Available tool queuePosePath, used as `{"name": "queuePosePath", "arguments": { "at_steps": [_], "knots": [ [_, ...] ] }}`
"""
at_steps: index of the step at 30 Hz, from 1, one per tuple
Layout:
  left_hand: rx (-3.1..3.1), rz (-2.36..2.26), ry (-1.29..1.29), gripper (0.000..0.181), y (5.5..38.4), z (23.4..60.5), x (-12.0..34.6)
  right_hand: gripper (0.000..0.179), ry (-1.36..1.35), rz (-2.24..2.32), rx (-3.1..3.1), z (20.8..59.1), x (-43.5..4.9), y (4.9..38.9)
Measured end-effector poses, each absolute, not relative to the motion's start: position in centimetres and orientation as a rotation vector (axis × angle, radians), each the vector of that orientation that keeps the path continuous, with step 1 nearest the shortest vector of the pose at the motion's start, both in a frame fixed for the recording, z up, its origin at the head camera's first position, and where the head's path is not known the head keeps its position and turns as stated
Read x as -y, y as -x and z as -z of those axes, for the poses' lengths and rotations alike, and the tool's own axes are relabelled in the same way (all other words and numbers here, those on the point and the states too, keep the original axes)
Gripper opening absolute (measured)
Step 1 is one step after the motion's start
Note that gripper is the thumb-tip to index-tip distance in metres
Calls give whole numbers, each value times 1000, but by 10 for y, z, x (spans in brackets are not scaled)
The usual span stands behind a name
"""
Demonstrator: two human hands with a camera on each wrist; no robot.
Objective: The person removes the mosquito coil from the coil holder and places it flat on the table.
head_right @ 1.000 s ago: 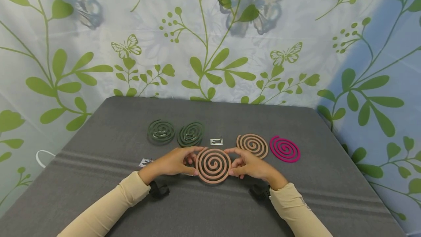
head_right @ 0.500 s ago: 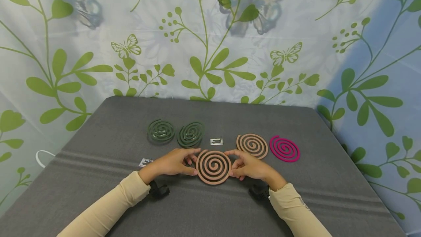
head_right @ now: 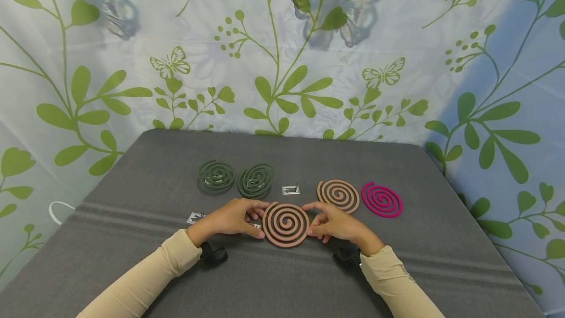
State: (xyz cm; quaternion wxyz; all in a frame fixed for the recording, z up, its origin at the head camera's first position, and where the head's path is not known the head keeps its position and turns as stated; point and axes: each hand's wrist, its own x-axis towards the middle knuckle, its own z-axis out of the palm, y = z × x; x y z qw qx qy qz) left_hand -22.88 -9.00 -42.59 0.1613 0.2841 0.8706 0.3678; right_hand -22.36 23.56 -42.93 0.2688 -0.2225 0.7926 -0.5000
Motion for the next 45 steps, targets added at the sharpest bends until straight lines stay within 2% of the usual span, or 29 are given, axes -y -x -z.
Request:
{"name": "queuePosePath", "arguments": {
  "at_steps": [13, 34, 45],
  "knots": [
    [-2495, -1088, -763, 67, 229, 428, 91, 63, 598, 1338, -2153, 429, -234, 224],
    [-2366, -1074, -805, 79, 230, 418, 98, 66, 603, 1388, -2135, 429, -234, 222],
    [-2310, -1021, -964, 57, 235, 398, 113, 57, 742, 1433, -2247, 426, -229, 224]
  ]
}}
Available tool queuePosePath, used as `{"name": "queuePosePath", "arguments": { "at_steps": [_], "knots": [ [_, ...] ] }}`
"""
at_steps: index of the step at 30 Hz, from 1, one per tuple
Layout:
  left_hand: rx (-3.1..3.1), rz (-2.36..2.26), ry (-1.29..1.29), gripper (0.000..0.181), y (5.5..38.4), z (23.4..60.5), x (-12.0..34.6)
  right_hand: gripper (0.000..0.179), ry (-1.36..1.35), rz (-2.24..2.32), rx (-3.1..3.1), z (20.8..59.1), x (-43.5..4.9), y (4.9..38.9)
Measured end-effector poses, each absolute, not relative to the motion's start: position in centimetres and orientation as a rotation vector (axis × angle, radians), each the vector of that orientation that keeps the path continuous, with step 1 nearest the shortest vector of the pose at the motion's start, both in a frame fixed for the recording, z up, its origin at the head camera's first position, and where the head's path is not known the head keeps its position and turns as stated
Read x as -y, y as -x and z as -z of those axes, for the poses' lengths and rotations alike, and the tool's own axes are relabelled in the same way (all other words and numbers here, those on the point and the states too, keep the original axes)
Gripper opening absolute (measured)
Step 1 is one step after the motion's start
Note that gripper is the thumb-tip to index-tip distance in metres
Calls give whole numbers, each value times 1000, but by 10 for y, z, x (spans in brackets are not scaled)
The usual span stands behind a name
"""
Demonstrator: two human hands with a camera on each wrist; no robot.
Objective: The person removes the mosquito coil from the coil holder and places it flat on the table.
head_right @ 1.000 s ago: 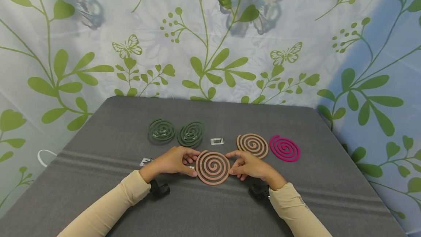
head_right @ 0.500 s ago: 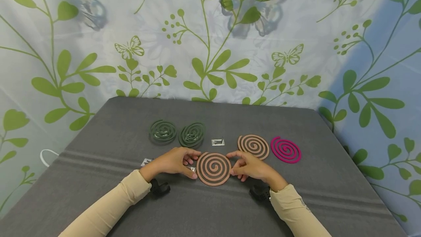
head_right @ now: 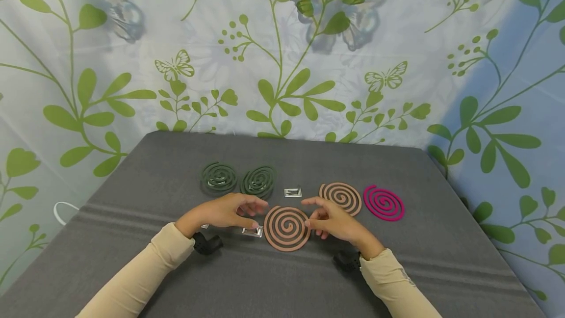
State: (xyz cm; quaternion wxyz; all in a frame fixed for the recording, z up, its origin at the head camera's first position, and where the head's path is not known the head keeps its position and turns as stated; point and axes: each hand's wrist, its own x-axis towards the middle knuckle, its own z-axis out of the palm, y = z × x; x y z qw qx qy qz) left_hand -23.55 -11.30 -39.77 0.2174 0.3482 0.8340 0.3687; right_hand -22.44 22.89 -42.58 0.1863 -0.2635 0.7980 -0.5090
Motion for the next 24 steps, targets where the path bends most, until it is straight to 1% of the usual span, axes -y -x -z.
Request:
{"name": "queuePosePath", "arguments": {
  "at_steps": [7, 13, 19, 24],
  "knots": [
    [-2333, -1050, -968, 54, 239, 389, 124, 50, 826, 1479, -2298, 427, -220, 230],
    [-2374, -1112, -948, 54, 240, 379, 132, 45, 835, 1473, -2382, 422, -208, 234],
    [-2469, -1190, -908, 51, 244, 373, 133, 42, 833, 1419, -2508, 420, -195, 242],
    [-2512, -1297, -865, 51, 250, 367, 132, 44, 787, 1416, -2515, 417, -182, 250]
  ]
}}
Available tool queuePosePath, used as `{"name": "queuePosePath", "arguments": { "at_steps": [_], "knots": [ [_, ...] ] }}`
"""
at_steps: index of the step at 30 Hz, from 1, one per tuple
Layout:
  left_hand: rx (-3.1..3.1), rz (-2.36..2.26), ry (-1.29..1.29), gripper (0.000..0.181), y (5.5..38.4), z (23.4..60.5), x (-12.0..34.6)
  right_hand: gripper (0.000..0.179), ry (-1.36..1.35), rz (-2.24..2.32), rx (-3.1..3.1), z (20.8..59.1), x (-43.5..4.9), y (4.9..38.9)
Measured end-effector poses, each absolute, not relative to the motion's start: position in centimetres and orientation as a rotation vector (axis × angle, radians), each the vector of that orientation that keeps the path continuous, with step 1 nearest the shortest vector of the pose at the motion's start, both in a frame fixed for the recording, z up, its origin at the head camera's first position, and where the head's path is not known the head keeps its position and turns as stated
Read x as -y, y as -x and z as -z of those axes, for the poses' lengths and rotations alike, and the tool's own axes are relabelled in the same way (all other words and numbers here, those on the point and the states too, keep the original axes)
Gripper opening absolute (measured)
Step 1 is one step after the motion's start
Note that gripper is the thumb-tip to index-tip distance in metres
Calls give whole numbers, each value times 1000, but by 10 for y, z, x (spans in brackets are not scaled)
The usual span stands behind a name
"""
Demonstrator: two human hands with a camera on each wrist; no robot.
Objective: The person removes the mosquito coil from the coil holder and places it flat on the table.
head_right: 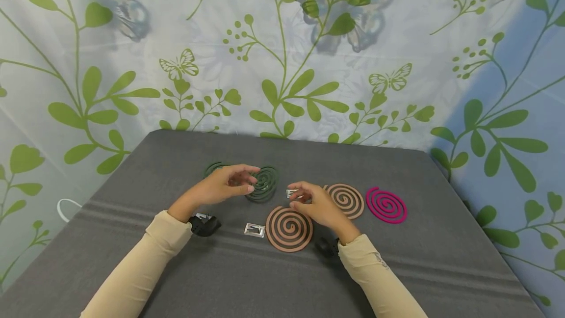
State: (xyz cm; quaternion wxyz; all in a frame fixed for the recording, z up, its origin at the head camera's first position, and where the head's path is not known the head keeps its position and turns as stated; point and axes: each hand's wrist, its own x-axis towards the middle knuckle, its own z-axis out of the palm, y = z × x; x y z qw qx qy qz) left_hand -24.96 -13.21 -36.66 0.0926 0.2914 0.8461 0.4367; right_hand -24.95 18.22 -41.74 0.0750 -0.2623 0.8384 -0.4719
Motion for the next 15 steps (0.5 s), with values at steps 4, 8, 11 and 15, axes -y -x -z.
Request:
{"name": "queuePosePath", "arguments": {
  "at_steps": [4, 8, 11, 15],
  "knots": [
    [-2548, -1327, -853, 53, 258, 360, 138, 47, 731, 1404, -2529, 415, -172, 256],
    [-2584, -1278, -825, 54, 267, 354, 144, 53, 639, 1383, -2553, 413, -162, 262],
    [-2573, -1236, -776, 58, 272, 354, 147, 58, 583, 1359, -2571, 411, -155, 267],
    [-2552, -1225, -734, 59, 279, 356, 148, 65, 547, 1318, -2584, 409, -147, 273]
  ]
}}
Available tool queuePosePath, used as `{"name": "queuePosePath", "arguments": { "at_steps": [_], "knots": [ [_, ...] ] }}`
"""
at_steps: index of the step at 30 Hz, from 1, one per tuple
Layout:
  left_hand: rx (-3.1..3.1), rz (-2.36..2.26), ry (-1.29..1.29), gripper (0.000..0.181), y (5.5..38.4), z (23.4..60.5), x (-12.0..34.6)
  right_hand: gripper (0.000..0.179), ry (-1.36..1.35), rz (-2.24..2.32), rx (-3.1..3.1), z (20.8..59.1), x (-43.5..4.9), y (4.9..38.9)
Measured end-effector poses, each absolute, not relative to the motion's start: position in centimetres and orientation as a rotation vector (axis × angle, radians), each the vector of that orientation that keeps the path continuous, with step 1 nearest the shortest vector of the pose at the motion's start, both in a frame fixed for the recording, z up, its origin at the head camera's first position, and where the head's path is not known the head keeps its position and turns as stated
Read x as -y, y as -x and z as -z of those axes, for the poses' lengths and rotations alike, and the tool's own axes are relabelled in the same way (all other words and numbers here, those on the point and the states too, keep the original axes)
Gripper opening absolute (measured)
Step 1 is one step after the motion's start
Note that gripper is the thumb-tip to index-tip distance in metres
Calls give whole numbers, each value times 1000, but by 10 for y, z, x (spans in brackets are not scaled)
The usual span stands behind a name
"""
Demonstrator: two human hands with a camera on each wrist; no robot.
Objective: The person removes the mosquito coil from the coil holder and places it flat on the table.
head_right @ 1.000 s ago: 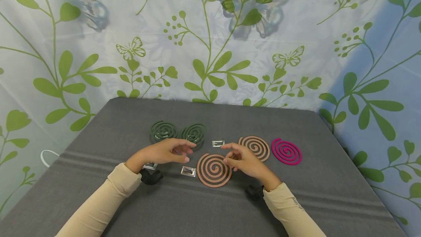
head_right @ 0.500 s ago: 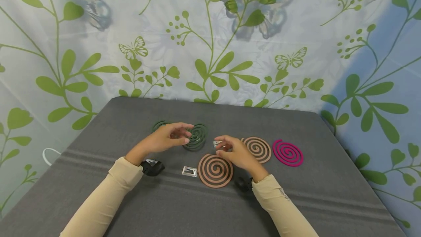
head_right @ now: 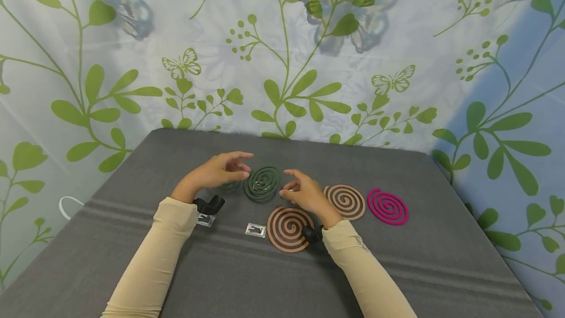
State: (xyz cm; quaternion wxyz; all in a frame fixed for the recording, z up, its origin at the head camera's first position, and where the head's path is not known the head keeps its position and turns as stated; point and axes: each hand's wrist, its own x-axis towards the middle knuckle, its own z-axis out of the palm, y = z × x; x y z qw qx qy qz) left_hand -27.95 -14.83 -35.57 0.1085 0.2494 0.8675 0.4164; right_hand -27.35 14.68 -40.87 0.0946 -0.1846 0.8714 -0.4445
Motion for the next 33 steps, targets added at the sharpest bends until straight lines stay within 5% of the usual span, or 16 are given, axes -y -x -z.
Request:
{"name": "queuePosePath", "arguments": {
  "at_steps": [33],
  "knots": [
    [-2423, -1146, -456, 70, 295, 369, 160, 76, 334, 1266, -2564, 419, -121, 298]
  ]
}}
